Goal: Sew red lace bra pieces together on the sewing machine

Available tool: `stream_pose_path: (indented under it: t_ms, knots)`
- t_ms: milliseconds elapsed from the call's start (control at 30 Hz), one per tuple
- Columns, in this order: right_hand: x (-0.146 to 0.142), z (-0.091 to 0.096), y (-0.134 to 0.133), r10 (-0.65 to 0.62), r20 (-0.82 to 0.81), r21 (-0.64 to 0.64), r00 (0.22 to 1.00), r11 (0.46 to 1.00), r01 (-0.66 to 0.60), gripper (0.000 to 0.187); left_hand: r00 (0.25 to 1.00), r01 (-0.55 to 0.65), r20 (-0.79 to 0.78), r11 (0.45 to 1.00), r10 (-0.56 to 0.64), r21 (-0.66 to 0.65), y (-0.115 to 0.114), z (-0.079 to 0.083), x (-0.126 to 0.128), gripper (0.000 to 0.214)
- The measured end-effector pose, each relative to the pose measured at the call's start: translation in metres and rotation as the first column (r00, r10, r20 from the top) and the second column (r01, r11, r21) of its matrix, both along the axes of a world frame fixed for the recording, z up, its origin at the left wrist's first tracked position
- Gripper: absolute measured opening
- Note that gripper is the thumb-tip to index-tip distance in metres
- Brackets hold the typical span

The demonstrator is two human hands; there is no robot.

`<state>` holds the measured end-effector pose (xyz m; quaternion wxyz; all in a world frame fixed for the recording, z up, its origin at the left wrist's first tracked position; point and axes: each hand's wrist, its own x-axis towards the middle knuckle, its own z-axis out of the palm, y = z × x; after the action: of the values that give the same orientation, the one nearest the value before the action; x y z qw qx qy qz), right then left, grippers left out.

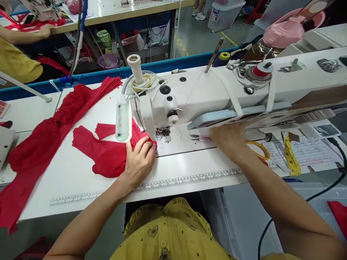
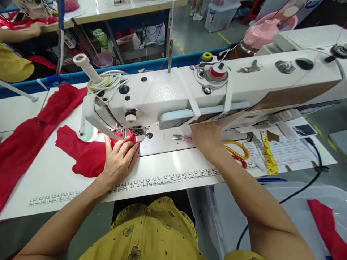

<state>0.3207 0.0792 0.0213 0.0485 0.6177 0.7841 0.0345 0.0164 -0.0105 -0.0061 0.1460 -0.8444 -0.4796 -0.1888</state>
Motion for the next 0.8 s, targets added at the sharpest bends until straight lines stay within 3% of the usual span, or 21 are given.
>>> stream_pose_path:
  t_ms: [67,100,200,300,400,800]
  knots:
    - [-0.006,0.008,-0.013,0.021,0.057,0.106,0.998,0.994,-0.027,0.026,0.998,-0.025,0.063,0.997,0.030,-0.080,0.000,0.000,-0.002,0.020]
    - [-0.010,0.011,-0.020,0.089,0.056,0.187,0.994,0.977,-0.098,0.026,0.993,-0.034,0.109,0.991,0.049,-0.130,0.001,0.001,-0.004,0.019]
    - [-0.028,0.010,-0.039,0.458,-0.037,0.360,0.888,0.835,-0.416,0.031,0.967,-0.033,0.237,0.965,0.096,-0.259,0.002,0.002,-0.009,0.015]
    - [-0.048,-0.003,-0.043,0.663,-0.086,0.339,0.744,0.722,-0.603,0.047,0.944,-0.023,0.305,0.948,0.125,-0.317,0.003,0.003,-0.011,0.015]
    - [-0.063,-0.015,-0.034,0.694,-0.035,0.328,0.719,0.688,-0.647,0.042,0.938,-0.013,0.323,0.943,0.127,-0.333,0.004,0.003,-0.010,0.015]
    - [-0.073,-0.031,-0.021,0.652,-0.027,0.363,0.758,0.713,-0.600,0.034,0.923,-0.009,0.355,0.934,0.145,-0.357,0.005,0.000,-0.010,0.017]
